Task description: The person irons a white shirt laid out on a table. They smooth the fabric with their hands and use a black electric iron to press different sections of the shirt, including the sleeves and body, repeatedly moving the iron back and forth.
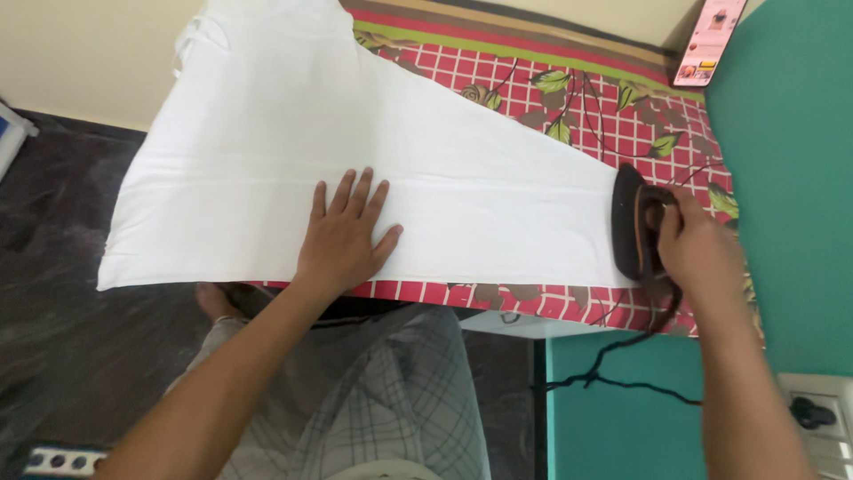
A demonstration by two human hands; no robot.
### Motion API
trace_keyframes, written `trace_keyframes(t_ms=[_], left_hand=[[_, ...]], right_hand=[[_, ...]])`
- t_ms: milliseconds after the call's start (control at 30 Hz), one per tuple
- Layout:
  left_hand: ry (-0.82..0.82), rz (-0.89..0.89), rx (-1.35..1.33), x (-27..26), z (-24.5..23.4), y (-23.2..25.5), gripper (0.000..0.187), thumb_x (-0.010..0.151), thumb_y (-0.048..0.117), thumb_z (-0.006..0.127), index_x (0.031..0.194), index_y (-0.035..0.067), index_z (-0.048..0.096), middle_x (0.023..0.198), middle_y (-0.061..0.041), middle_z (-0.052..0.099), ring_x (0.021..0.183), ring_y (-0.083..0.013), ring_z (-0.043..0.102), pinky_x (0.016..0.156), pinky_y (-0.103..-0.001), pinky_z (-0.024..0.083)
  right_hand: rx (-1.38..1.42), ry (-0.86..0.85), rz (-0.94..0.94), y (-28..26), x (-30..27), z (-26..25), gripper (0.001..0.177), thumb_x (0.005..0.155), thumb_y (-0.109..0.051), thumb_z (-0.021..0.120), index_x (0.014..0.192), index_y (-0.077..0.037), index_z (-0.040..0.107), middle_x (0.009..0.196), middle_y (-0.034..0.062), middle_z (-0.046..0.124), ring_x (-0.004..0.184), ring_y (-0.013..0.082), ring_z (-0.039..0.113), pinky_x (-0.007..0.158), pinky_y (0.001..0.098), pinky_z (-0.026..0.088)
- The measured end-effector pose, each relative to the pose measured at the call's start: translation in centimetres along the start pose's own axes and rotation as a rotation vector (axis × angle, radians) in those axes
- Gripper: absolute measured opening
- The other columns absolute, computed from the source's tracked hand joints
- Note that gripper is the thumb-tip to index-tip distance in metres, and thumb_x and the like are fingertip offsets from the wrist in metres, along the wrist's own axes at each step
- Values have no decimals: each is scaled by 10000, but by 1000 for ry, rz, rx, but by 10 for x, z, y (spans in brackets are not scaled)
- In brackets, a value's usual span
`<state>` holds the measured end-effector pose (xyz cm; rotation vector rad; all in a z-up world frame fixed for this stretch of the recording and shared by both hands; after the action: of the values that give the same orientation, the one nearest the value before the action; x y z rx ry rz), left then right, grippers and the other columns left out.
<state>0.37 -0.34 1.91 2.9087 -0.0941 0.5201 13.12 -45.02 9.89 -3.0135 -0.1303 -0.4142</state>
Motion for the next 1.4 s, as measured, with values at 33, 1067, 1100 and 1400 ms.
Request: trace_keyframes(t_ms=[33,1067,1100,1400], left_hand=[[5,-1,-7,0,1,1,702,997,519,474,1540,78,421,1616,-188,350,1505,-352,276,1212,-600,143],[132,-1465,-1405,-161,-63,-242,612,997,653,452,1355,164,543,1170,-83,638,1023,-274,631,919,-464,519],[154,-1440,-1491,-164,-66,-248,582,996,625,473,1344,165,550,1163,-73,643,1016,-259,632,904,-449,517],[111,-1205,-1613,-170,-72,-304,338,983,378,659,1244,169,612,1103,21,694,955,-127,641,775,-316,498]], right_hand=[[-3,31,-20,1,6,2,421,1091,-326,502,1471,-180,613,968,319,703,918,546,672,846,606,529],[811,-384,17,-89,-31,-11,435,991,-257,603,1415,-164,632,1025,59,778,931,129,709,855,290,532],[815,-404,-2,-96,-33,-13,427,996,-248,599,1411,-157,633,1011,49,777,917,119,702,842,278,528],[937,-596,-77,-149,-46,-21,400,1009,-214,589,1400,-149,649,978,25,754,841,79,642,740,246,490]])
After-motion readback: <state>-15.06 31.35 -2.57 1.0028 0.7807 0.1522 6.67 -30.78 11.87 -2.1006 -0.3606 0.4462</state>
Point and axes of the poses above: each hand's wrist, its own x-axis towards the middle knuckle, its own z-axis out of the palm, y = z × x, the point moved 1 cm from there along x, towards the middle knuckle
